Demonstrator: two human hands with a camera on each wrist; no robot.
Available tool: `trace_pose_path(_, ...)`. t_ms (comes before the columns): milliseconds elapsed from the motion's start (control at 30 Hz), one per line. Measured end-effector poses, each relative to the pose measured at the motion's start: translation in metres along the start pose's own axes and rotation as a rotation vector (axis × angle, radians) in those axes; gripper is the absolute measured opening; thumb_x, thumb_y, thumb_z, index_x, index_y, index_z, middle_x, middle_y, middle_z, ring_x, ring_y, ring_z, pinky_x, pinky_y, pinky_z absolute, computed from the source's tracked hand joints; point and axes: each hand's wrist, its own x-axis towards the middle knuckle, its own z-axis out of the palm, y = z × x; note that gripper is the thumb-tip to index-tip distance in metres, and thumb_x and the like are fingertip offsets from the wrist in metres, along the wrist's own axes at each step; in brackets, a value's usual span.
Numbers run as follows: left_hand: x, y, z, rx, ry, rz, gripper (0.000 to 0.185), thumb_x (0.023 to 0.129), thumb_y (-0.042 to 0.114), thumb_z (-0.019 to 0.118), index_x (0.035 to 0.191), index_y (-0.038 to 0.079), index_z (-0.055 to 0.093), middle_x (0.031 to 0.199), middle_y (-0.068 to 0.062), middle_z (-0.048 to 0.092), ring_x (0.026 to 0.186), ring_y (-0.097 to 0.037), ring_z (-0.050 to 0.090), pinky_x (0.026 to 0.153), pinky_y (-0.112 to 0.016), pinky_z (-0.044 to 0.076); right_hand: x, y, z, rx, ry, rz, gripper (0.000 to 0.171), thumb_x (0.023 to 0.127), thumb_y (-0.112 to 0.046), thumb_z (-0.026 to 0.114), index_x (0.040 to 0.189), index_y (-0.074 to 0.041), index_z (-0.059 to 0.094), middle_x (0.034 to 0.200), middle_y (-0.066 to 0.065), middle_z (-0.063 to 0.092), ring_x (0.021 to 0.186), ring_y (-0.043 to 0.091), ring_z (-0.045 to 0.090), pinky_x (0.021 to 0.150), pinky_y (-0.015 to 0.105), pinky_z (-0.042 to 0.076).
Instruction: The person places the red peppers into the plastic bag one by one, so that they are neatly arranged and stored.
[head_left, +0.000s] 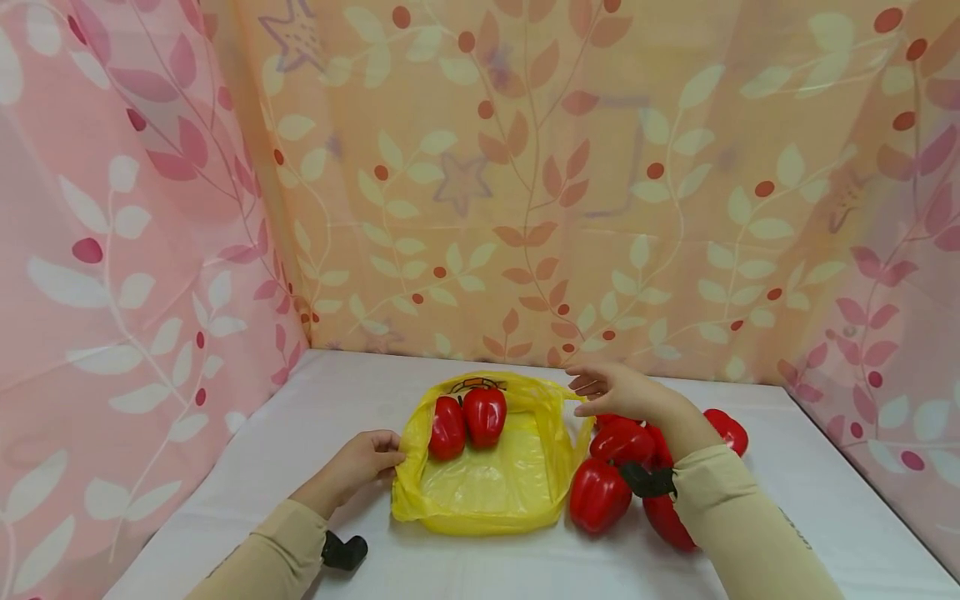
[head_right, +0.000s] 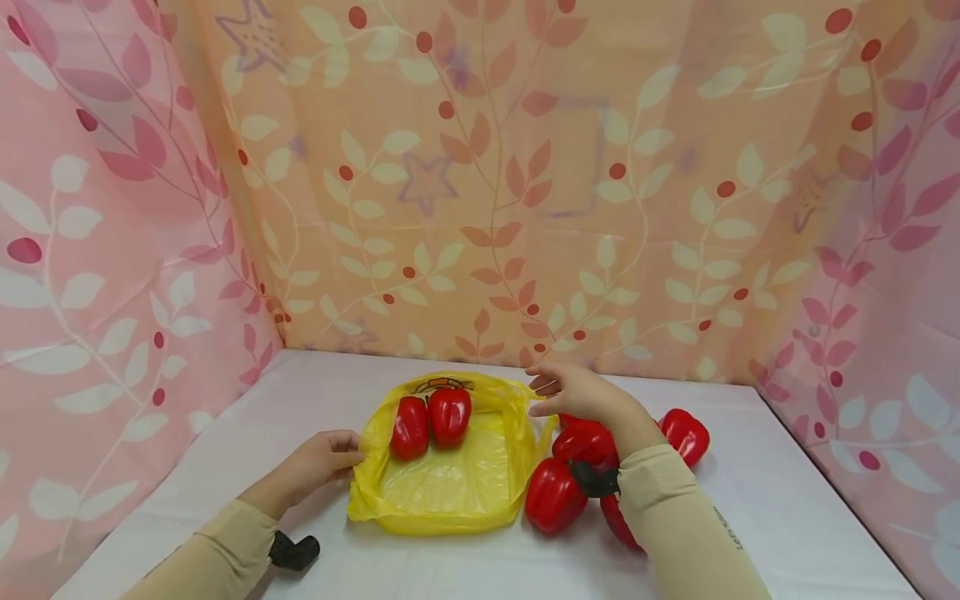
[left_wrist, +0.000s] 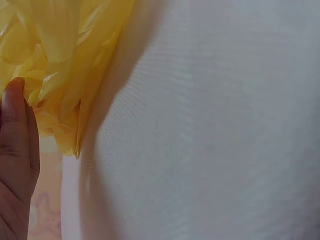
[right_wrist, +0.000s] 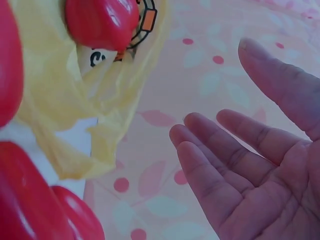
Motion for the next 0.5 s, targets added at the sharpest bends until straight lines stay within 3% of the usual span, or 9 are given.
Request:
trace_pose_path(267,0.0,0.001,0.002,0.003,0.013,-0.016,0.009,0.087,0.009,0.06,0.092,0.001,0.06,0.082,-0.005,0.059,0.068,-0.019,0.052,0.061,-0.03,0.046,-0.023,0.008,-0.013,-0.047,0.008,-0.006,0.064,0.076,-0.025,0.074,0.13,-0.006,0.045,0.116,0.011,0.058,0.108,0.029,0.055,0.085,0.036,0.049)
trace_pose_path(500,-0.002,0.001,0.002,0.013,0.014,-0.01,0.01,0.087,0.011,0.06,0.093,0.002,0.06,0.082,-0.005,0.059,0.068,-0.02,0.051,0.061,-0.031,0.046,-0.04,0.015,-0.02,-0.026,0.026,0.061,0.069,0.074,-0.028,0.075,0.132,-0.01,0.044,0.117,0.01,0.058,0.11,0.03,0.054,0.084,0.038,0.049)
